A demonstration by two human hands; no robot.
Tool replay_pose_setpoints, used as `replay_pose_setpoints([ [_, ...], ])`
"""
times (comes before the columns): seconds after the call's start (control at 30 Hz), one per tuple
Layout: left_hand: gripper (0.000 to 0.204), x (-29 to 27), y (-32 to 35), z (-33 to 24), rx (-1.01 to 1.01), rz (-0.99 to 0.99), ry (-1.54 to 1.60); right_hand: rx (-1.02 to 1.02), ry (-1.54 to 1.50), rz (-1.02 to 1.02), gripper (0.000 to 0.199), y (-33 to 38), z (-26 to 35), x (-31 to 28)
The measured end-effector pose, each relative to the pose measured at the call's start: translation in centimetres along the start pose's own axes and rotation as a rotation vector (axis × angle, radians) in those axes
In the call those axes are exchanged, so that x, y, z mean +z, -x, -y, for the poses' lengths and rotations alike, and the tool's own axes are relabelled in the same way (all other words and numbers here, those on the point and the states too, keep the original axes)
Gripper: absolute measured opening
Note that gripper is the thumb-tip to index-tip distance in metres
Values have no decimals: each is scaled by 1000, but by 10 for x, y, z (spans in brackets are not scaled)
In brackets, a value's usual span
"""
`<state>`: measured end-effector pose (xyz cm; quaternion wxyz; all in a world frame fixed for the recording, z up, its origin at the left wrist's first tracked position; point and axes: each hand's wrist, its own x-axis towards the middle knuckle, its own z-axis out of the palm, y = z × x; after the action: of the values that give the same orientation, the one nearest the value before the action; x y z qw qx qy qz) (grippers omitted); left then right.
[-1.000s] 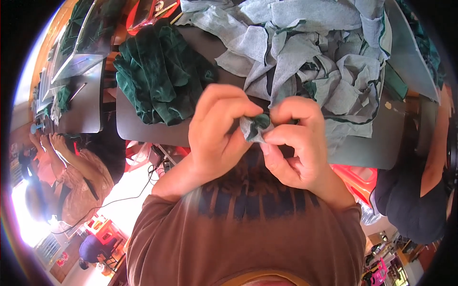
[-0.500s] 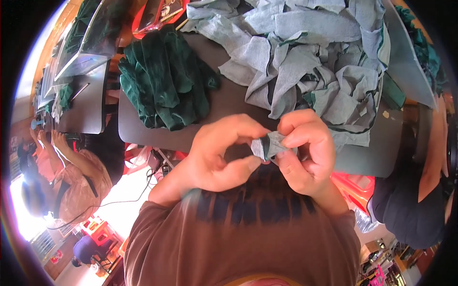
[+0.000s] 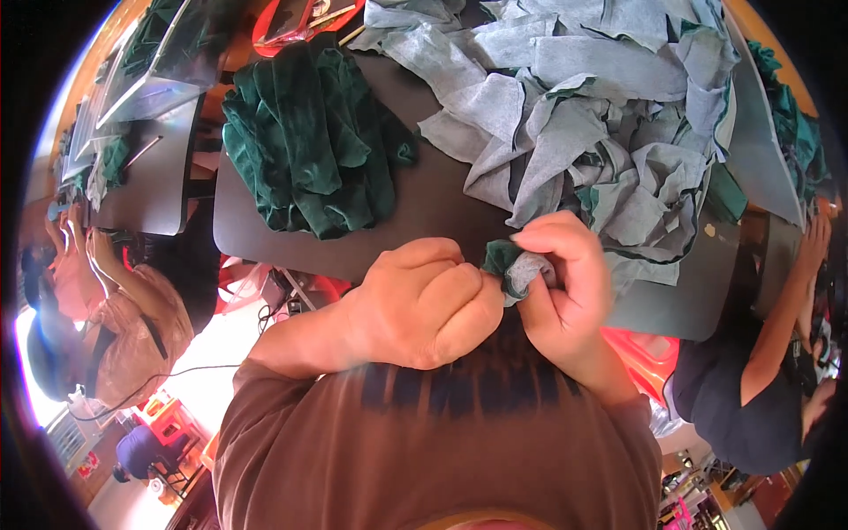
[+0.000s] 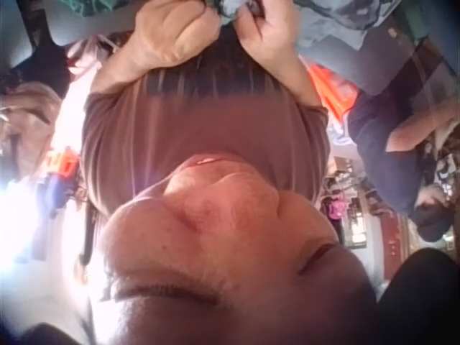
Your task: Sorting and inspecting small pieces of green and grey fabric scraps on a table.
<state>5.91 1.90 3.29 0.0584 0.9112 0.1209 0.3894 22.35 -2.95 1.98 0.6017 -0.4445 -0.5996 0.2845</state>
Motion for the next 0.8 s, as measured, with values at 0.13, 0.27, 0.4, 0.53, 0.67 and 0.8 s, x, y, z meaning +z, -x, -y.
replay_pose_setpoints([
  [0.13, 20, -5, 2, 9, -192, 17, 266, 73, -41, 121, 27, -6, -2, -2],
  [0.27, 18, -14, 6, 8, -668, -55, 741, 161, -239, 136, 22, -2, -1, 2],
  [0.4, 31, -10, 8, 5, -705, -26, 1045, 316, -482, 143, 20, 0, 3, 6],
  [0.53, 35, -13, 5, 16, -420, -14, 752, 532, -654, 190, 21, -4, 5, 6],
  [0.67, 25, -11, 8, 17, -479, -40, 734, 682, -704, 255, 22, -6, 2, 8],
  [0.8, 20, -14, 7, 12, -696, -52, 817, 816, -812, 274, 23, -8, 5, 7],
])
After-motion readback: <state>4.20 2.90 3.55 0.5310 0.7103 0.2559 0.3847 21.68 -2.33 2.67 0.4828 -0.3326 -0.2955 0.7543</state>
